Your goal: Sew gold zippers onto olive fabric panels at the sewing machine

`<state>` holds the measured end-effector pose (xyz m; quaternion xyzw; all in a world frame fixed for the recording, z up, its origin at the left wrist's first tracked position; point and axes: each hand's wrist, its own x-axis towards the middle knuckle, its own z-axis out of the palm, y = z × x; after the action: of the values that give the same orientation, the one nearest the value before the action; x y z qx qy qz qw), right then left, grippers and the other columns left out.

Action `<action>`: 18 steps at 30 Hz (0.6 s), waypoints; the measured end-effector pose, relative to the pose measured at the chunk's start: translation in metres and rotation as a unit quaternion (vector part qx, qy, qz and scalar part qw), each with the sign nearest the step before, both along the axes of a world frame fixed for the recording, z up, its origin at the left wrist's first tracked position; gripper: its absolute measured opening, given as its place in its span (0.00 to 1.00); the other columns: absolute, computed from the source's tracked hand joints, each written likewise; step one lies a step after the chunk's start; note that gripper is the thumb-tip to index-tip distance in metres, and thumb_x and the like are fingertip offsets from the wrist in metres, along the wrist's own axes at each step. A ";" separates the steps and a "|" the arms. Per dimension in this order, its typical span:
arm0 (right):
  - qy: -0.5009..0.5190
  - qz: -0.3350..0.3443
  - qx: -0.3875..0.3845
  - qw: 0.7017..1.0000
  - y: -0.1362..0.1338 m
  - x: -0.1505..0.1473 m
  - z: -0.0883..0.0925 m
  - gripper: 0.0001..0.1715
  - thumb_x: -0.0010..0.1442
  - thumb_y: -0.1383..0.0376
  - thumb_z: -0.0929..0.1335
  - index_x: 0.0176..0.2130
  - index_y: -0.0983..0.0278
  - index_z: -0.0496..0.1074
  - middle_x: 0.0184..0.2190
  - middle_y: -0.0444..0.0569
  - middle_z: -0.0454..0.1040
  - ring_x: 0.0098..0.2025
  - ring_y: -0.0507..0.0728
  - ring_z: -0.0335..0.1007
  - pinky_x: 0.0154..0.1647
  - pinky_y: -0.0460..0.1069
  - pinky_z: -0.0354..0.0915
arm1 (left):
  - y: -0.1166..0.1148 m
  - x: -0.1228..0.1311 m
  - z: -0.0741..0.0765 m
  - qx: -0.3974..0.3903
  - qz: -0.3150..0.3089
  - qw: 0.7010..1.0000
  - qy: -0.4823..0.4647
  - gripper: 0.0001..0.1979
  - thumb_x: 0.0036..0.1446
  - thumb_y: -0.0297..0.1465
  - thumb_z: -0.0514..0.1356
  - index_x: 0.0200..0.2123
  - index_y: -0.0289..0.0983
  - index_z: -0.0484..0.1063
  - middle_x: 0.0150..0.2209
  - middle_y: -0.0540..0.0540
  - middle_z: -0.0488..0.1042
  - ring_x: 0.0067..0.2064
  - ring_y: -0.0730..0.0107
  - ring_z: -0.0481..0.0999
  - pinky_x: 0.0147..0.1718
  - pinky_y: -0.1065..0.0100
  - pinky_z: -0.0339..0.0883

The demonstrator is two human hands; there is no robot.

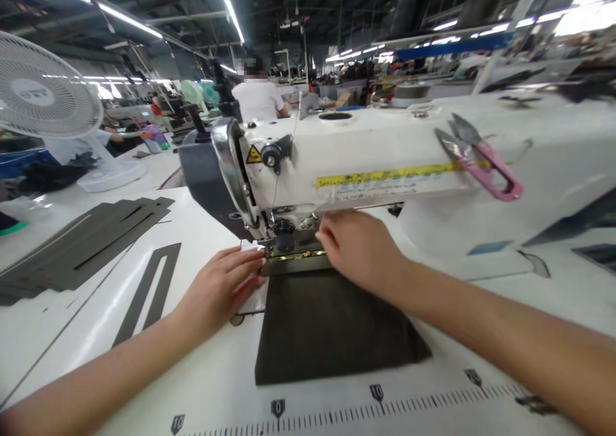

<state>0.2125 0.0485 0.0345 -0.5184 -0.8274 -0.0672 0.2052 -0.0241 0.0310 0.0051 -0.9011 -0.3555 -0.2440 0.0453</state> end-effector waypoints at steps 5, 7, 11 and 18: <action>-0.023 0.103 -0.012 0.994 -0.049 -0.022 -0.029 0.06 0.57 0.69 0.63 0.29 0.67 0.69 0.29 0.50 0.68 0.32 0.57 0.65 0.32 0.50 0.62 | 0.015 -0.001 0.000 0.020 -0.048 0.997 0.063 0.10 0.59 0.23 0.50 0.40 0.30 0.68 0.38 0.40 0.75 0.40 0.62 0.74 0.43 0.59 0.67; -0.034 0.081 -0.023 0.996 -0.049 -0.031 -0.034 0.06 0.57 0.70 0.63 0.33 0.67 0.70 0.29 0.50 0.69 0.31 0.57 0.66 0.30 0.50 0.61 | 0.015 0.001 0.004 0.001 -0.008 0.999 0.043 0.09 0.58 0.24 0.51 0.38 0.32 0.69 0.35 0.43 0.76 0.36 0.63 0.75 0.38 0.61 0.68; -0.059 0.054 -0.036 0.996 -0.037 -0.039 -0.035 0.12 0.59 0.67 0.62 0.41 0.68 0.70 0.29 0.50 0.72 0.30 0.58 0.69 0.28 0.51 0.61 | 0.015 0.003 0.010 -0.022 0.042 0.998 0.030 0.08 0.58 0.25 0.51 0.34 0.34 0.70 0.31 0.46 0.76 0.33 0.64 0.75 0.34 0.64 0.68; -0.070 0.050 -0.062 0.994 -0.025 -0.046 -0.033 0.20 0.61 0.64 0.62 0.50 0.71 0.65 0.33 0.54 0.75 0.32 0.59 0.71 0.27 0.50 0.61 | 0.016 0.002 0.009 -0.038 0.050 0.998 0.025 0.08 0.58 0.25 0.51 0.33 0.35 0.70 0.29 0.47 0.75 0.32 0.65 0.74 0.33 0.66 0.67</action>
<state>0.1669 0.0231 0.0013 -0.4824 -0.8671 -0.0417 0.1169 -0.0220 0.0467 0.0137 -0.8892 -0.4078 -0.2049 0.0320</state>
